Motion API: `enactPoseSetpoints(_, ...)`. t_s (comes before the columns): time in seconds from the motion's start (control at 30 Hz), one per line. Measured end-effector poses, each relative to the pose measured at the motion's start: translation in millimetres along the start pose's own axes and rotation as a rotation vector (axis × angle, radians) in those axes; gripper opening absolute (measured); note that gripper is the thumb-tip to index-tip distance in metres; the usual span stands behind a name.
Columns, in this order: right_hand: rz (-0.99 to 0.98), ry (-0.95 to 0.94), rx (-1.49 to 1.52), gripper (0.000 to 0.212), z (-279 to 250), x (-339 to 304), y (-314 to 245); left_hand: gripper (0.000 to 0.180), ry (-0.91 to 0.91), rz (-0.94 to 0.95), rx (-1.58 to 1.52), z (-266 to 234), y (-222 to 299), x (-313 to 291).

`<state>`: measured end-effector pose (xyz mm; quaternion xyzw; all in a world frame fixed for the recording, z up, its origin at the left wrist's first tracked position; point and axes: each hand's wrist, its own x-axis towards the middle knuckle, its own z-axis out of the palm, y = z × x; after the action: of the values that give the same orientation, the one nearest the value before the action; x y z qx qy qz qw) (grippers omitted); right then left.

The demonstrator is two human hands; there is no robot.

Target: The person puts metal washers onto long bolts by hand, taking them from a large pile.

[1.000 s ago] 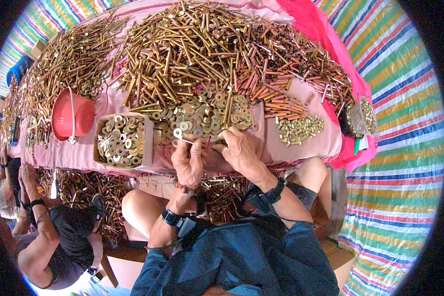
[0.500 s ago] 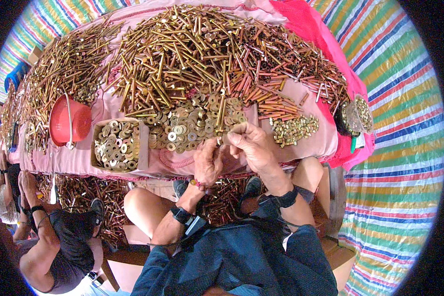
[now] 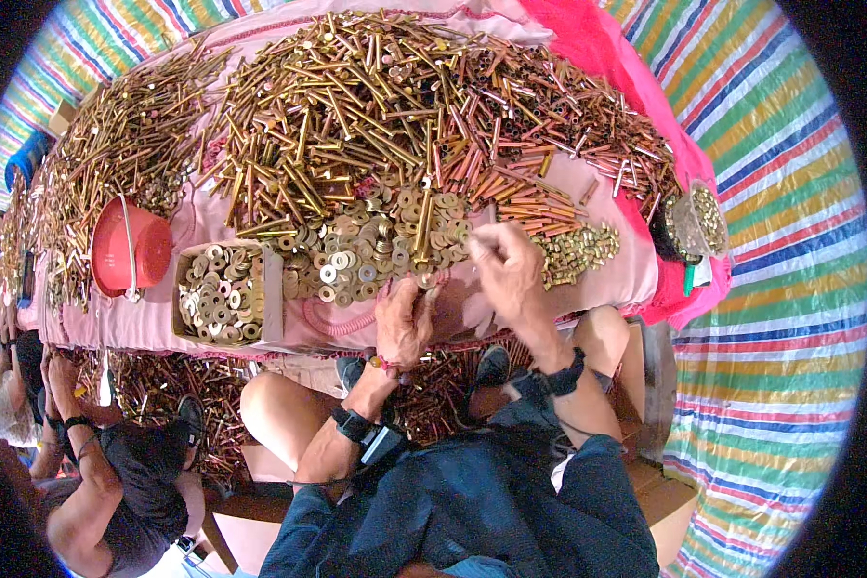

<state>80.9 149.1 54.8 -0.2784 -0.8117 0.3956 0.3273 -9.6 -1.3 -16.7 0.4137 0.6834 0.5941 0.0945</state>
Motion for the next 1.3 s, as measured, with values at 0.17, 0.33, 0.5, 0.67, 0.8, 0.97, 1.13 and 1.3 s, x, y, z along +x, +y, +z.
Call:
enactPoseSetpoints(0.17,-0.222,-0.088,-0.52,0.014,-35.4,32.5,37.6,0.019,0.064,0.049,0.017,3.3,-1.5,-0.4)
enactPoseSetpoints(0.33,-0.33,-0.21,-0.693,0.017,-40.8,42.3,52.7,0.022,0.056,0.034,0.009,3.9,-1.0,1.6)
enactPoseSetpoints(0.5,-0.284,-0.256,-0.691,0.01,-41.6,55.1,55.9,0.029,0.069,-0.041,-0.043,1.8,8.9,2.5)
enactPoseSetpoints(0.67,-0.344,-0.212,-0.654,0.01,-45.2,53.0,59.4,0.036,0.082,0.008,-0.079,2.6,5.4,1.7)
enactPoseSetpoints(0.8,-0.334,-0.211,-0.73,0.013,-48.6,48.3,57.4,0.032,0.032,-0.018,-0.108,-2.0,13.3,3.3)
enactPoseSetpoints(0.97,-0.373,-0.262,-0.678,0.015,-56.0,41.8,62.7,0.024,0.064,0.072,-0.076,-3.6,7.5,5.3)
enactPoseSetpoints(1.13,-0.429,-0.309,-0.731,0.018,-52.4,39.4,77.8,0.019,0.059,0.08,-0.039,-2.5,8.3,6.8)
enactPoseSetpoints(1.3,-0.325,-0.228,-0.518,0.02,-51.4,42.0,53.3,0.018,0.075,0.088,-0.031,-1.5,5.8,5.7)
